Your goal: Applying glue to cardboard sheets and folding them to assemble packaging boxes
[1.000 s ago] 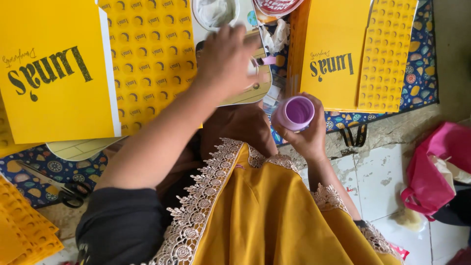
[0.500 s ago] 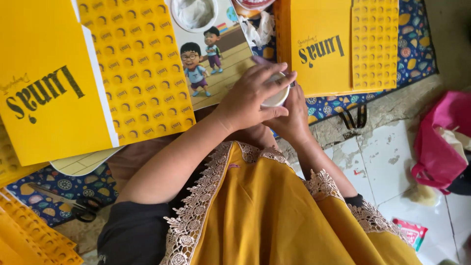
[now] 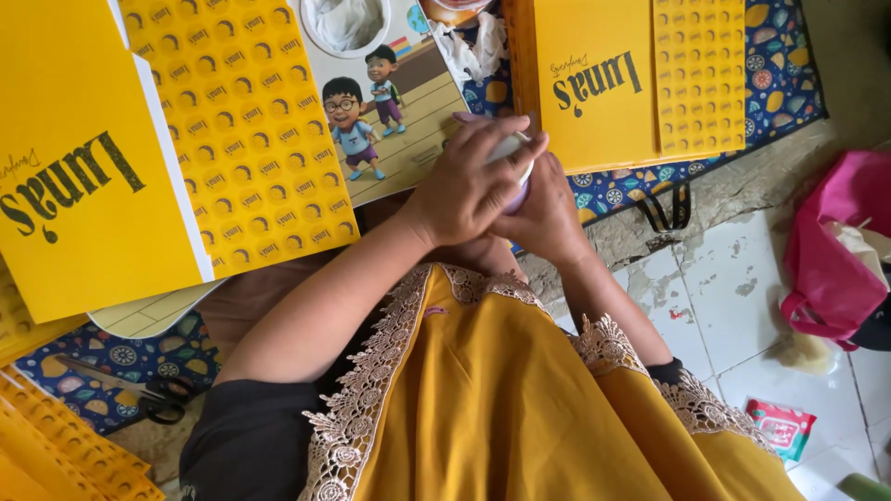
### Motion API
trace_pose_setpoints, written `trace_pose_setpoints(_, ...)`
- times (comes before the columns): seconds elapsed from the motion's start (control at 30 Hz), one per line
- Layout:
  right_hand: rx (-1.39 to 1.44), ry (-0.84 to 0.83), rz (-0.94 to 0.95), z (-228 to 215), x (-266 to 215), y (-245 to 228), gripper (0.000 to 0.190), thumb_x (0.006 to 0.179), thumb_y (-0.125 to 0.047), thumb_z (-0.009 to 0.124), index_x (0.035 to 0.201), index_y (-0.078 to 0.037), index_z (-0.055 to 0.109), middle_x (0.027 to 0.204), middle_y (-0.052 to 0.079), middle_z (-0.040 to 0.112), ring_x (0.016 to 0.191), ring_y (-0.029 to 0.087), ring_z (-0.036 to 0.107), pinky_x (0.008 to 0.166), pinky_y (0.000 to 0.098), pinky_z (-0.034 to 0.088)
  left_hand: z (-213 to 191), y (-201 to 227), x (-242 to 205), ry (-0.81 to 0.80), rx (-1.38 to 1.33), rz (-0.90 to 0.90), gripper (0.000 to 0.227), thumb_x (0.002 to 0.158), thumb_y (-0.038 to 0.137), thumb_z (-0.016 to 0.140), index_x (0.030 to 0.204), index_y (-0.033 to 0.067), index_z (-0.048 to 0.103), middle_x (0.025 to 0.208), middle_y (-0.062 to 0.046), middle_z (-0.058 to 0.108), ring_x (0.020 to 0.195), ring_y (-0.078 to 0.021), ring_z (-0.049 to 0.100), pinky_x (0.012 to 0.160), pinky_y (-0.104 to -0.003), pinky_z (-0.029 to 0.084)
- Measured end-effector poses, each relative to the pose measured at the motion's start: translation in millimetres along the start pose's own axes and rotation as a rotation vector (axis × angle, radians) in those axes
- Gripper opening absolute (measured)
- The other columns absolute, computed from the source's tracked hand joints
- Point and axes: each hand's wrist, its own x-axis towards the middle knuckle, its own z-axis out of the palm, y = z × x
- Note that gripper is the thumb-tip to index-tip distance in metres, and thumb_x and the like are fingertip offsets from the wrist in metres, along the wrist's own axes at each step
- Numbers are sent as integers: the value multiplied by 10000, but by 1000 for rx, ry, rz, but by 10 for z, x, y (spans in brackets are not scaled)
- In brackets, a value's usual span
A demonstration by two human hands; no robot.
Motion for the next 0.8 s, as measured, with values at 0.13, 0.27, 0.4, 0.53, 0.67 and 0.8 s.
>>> trace_pose_setpoints(0.13,51,-45,64,-96,106,-231,815,632,-395,969,1193,37,567,1079,290,615,1063,519,593,919,594,477,-32,-64,65,-23,-210,-71,480,1078,436,462,1470,191,593,1399,-150,558,1271,-402,574,1082,-469,446)
trace_pose_setpoints(0.27,-29,-11,110,76,72,-154,788,663,-414,949,1199,18,565,1088,250,621,1085,494,607,910,575,497,68,-54,32,-36,106,-156,482,1071,494,458,1460,236,576,1186,-138,600,1091,-327,660,894,-437,522)
trace_pose_setpoints(0.4,-489,-16,189,204,24,-164,792,670,-488,895,1212,1,590,1185,166,599,1114,376,585,880,510,504,114,190,65,11,517,-291,516,1063,479,483,1465,161,533,1034,-121,558,934,-283,645,733,-414,536)
trace_pose_setpoints(0.53,-693,-105,219,139,-15,-260,790,682,-538,856,1239,-28,624,1186,106,591,1095,302,575,881,474,487,-86,324,286,-232,544,-528,603,1057,537,431,1453,98,551,862,-173,600,608,-385,703,487,-405,563)
trace_pose_setpoints(0.67,-618,-114,167,-20,17,-386,1021,547,-739,845,1257,-50,594,1233,82,568,1100,285,567,888,466,472,-484,315,546,-522,173,-747,831,958,691,460,1374,-12,611,978,-305,699,914,-469,726,776,-534,568)
trace_pose_setpoints(0.8,-532,-67,202,-83,43,-406,965,609,-705,855,1300,-93,576,1235,53,580,1115,268,577,912,465,479,-723,308,686,-676,-4,-747,835,924,682,540,1472,52,550,1162,-275,692,1125,-407,687,958,-514,525)
